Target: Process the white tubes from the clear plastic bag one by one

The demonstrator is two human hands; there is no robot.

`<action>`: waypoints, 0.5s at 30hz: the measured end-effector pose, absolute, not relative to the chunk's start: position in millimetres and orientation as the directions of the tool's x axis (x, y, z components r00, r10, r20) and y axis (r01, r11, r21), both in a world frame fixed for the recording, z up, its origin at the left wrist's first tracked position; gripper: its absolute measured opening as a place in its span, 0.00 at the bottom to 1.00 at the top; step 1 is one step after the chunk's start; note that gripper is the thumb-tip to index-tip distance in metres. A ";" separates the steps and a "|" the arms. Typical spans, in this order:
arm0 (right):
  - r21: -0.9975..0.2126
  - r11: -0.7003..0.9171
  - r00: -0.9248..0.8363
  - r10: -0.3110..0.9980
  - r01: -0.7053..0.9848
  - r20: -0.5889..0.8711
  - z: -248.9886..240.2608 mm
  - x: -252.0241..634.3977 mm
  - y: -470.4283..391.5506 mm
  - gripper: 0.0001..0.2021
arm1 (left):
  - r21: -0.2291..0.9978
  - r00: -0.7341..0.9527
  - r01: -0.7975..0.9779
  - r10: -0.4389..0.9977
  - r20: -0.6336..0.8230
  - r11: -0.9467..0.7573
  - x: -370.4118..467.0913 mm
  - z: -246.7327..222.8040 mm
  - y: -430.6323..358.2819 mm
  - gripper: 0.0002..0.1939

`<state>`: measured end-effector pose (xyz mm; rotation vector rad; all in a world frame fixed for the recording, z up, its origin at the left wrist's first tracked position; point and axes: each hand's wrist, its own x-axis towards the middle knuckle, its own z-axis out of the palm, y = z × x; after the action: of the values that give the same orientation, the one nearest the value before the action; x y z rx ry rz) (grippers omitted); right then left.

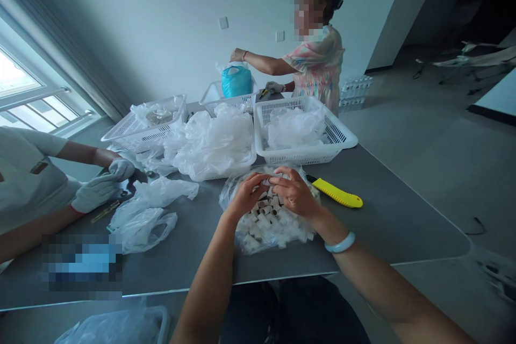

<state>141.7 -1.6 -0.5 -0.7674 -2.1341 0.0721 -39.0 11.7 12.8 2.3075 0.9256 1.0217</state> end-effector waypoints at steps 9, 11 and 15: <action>-0.558 0.728 -0.367 0.684 0.399 0.630 -9.4 125.8 -1.8 0.15 | 0.309 0.453 0.598 0.630 0.631 -0.739 -38.3 1.2 15.2 0.09; -0.726 0.607 -0.300 0.794 0.325 0.529 -9.9 122.3 -2.6 0.14 | 0.226 0.453 0.660 0.620 0.641 -0.716 -37.0 0.2 13.8 0.10; -0.943 0.306 -0.227 0.935 0.128 0.272 -2.1 120.2 -6.1 0.11 | 0.120 0.457 0.736 0.620 0.637 -0.666 -37.9 2.5 11.5 0.12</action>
<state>120.2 -6.1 -2.1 -0.9925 -1.6065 1.0472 -37.9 11.5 2.5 2.8254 1.3280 1.1133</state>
